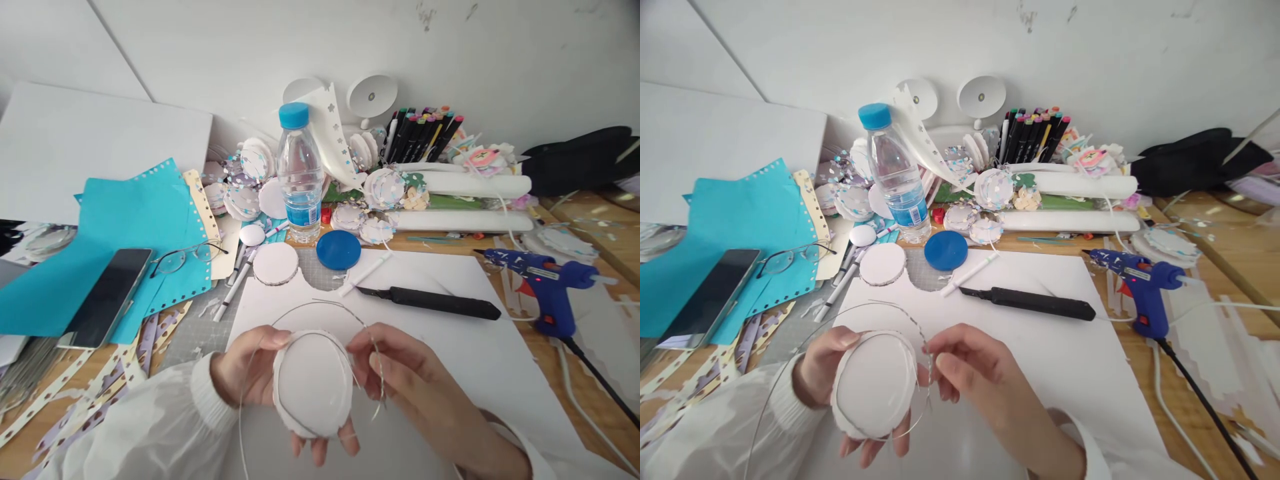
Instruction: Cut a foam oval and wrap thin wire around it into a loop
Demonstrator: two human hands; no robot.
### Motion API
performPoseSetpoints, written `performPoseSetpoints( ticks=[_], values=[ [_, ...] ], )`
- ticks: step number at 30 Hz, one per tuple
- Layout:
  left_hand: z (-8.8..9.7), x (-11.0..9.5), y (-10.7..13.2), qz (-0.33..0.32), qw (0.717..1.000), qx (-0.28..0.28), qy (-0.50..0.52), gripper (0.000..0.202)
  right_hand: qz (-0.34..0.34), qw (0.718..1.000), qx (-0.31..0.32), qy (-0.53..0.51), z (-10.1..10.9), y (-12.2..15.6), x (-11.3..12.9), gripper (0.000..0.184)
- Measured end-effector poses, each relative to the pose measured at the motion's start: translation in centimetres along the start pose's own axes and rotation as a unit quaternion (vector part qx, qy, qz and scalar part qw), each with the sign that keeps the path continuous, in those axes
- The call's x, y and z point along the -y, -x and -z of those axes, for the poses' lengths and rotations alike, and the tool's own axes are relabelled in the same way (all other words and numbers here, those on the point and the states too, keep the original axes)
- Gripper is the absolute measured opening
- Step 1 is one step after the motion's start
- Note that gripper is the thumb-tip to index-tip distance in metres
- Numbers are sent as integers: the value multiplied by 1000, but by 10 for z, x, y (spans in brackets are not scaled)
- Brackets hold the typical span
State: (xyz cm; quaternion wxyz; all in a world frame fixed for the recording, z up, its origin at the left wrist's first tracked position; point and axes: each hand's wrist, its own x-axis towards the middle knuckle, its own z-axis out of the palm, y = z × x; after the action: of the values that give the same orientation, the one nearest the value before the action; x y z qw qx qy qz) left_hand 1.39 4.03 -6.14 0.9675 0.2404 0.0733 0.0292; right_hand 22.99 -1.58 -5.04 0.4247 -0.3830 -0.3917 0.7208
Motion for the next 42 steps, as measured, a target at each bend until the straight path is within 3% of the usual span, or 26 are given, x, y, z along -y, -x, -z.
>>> performPoseSetpoints(
  ticks=[4,12,19,24,29,35,42],
  values=[
    [2,4,0,-19,999,-27,-22,71,-59,995,70,-38,1,1,-5,29],
    [-2,1,-2,-42,996,-39,-62,67,-76,987,83,-111,2,0,-5,27],
    [-4,4,3,-60,992,-85,-66,62,-79,989,89,-88,6,-1,-5,26],
    [-9,3,0,-103,986,-101,-81,56,-69,995,67,-14,5,-1,-2,19],
    [-2,7,-2,-146,976,-114,-111,52,-68,996,-1,53,1,-2,2,21],
    [-4,4,2,-211,927,-197,-240,40,-54,991,-102,69,6,-3,-2,23],
    [-7,4,2,-243,895,-224,-299,20,-94,986,-100,94,5,-4,-1,20]
  ],
)
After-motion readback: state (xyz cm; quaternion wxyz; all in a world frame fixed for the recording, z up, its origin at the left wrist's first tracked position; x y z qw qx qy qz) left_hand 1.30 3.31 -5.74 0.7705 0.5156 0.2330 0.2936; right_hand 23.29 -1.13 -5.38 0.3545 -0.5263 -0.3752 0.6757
